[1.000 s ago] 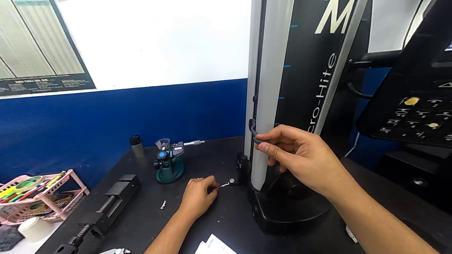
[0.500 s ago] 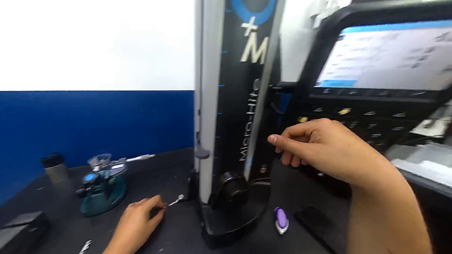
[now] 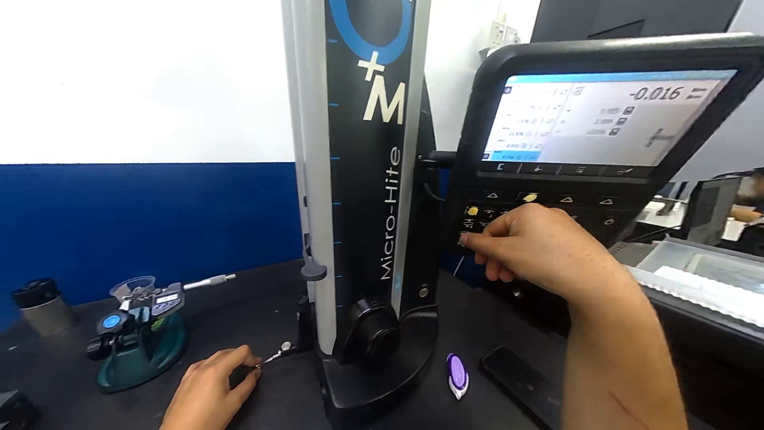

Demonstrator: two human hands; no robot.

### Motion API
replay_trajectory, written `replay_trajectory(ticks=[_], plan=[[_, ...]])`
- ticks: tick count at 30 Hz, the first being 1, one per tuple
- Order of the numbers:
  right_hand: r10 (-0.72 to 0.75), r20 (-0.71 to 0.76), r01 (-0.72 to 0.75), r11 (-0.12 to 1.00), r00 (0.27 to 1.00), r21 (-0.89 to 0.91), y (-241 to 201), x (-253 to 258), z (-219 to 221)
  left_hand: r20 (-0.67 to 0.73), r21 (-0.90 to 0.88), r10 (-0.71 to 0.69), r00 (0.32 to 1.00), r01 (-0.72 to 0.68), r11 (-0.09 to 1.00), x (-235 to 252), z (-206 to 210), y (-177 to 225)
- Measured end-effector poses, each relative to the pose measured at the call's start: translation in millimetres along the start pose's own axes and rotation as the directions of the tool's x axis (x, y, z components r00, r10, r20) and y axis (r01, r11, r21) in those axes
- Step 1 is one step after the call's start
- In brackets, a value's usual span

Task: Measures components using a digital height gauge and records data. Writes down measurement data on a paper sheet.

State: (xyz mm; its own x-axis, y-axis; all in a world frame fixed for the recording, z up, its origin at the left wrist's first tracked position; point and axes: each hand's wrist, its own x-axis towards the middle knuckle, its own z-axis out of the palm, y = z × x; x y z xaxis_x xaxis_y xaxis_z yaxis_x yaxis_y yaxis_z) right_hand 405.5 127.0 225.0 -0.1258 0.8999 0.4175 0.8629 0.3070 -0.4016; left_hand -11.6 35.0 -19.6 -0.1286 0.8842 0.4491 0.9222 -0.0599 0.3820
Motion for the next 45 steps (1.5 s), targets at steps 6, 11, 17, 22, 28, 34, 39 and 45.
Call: replay_trajectory(ticks=[6, 11, 17, 22, 28, 34, 39, 45], plan=[[-0.035, -0.019, 0.036, 0.999, 0.999, 0.030, 3, 2, 3, 0.000, 0.047, -0.041, 0.999, 0.041, 0.998, 1, 2, 4], [-0.062, 0.020, 0.060, 0.994, 0.998, 0.088, 22, 14, 9, 0.097, 0.047, -0.124, 0.988, 0.120, 0.992, 2, -5, 11], [-0.030, 0.064, 0.026, 0.998, 0.997, 0.065, 11, 4, 5, 0.086, 0.046, -0.133, 0.987, 0.129, 0.991, 1, -6, 12], [-0.034, 0.062, 0.030, 0.997, 0.997, 0.074, 15, 5, 8, 0.098, 0.034, -0.132, 0.986, 0.129, 0.991, 2, -7, 13], [-0.022, 0.051, 0.017, 0.994, 0.998, 0.107, 19, 8, 11, 0.105, 0.044, -0.143, 0.984, 0.139, 0.989, 2, -7, 14], [-0.041, 0.035, 0.037, 0.993, 0.999, 0.116, 20, 9, 13, 0.096, 0.047, -0.141, 0.985, 0.137, 0.989, 2, -6, 13], [-0.036, 0.036, 0.032, 0.994, 0.999, 0.108, 22, 10, 13, 0.094, 0.049, -0.141, 0.986, 0.137, 0.989, 2, -5, 13], [-0.033, 0.037, 0.029, 0.993, 0.999, 0.117, 21, 10, 13, 0.104, 0.053, -0.151, 0.983, 0.146, 0.988, 2, -7, 15]])
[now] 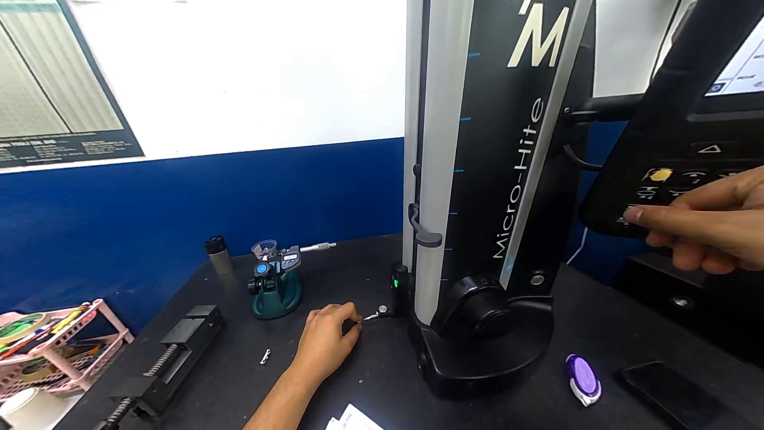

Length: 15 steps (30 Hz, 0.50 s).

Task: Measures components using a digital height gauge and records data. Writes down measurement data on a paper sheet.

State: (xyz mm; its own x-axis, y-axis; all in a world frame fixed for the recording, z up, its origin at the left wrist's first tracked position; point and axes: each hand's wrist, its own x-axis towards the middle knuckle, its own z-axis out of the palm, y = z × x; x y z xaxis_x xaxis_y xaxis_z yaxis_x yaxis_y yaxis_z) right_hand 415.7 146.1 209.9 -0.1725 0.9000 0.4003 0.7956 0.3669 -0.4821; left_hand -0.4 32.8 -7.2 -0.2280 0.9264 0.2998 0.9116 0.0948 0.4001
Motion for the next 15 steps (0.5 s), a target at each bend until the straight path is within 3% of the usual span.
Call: replay_trajectory(ticks=[15], plan=[[-0.010, -0.002, 0.010, 1.000, 1.000, -0.023, -0.8, -1.1, -0.4, 0.007, -0.013, 0.007, 1.000, -0.007, 1.000, 2.1, 0.3, 1.0]])
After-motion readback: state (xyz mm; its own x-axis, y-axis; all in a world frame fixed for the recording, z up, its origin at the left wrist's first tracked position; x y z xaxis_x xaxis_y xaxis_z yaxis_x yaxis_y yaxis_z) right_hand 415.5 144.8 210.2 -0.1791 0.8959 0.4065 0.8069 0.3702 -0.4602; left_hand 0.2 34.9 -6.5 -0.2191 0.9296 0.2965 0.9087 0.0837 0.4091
